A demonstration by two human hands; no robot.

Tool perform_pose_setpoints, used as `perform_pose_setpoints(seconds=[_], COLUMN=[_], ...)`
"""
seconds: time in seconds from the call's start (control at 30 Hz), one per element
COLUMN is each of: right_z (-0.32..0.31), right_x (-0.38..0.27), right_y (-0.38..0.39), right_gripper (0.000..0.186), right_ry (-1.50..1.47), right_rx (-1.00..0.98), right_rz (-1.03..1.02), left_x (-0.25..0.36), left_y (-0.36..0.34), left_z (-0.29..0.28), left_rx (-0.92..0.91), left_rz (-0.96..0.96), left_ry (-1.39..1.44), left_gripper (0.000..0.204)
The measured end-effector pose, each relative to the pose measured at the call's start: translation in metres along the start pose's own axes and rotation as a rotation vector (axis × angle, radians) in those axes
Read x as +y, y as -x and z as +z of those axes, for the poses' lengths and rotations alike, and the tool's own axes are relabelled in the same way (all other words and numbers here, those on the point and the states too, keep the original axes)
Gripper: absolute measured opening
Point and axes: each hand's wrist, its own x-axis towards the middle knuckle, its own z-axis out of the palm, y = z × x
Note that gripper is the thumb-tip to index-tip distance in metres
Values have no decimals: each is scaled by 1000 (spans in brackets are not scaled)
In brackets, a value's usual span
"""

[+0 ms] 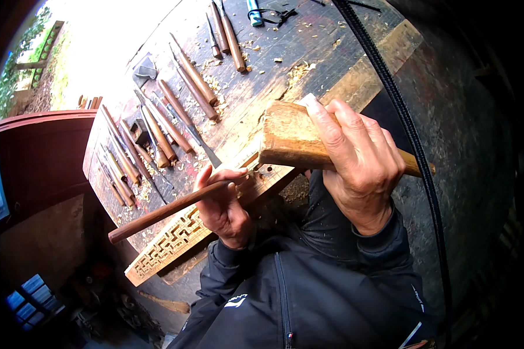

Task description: The person is carving intricate geometric patterns into a long wooden board using a chisel and a wooden mallet. They strike the chisel to remove small pieces of wood, occasionally selecting different chisels from a workbench to continue the carving process.

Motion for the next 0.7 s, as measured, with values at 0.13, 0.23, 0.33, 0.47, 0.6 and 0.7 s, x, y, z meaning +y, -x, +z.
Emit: perform_pose_setpoints(seconds=[0.13,0.23,0.33,0.47,0.6,0.7], right_z=[0,-1,-2,-3,-8,-11], right_x=[0,-1,-1,-1,-6,-26], right_y=[0,-1,-1,-8,-44,-92], right_gripper=[67,69,73,75,60,33], right_ry=[-8,-28,-50,-117,-209,-288], right_rx=[3,-3,-14,-16,78,284], right_rz=[1,5,9,6,-66,-181], left_x=[4,-1,-2,5,8,-1], left_y=[2,-1,3,-3,-11,-13], left_z=[0,-1,-7,-2,1,3], left_rx=[-6,-99,-122,-155,-209,-108], left_rz=[-27,101,48,12,41,175], left_ry=[-22,57,-68,-165,-213,-292], left_gripper=[56,57,57,56,54,41])
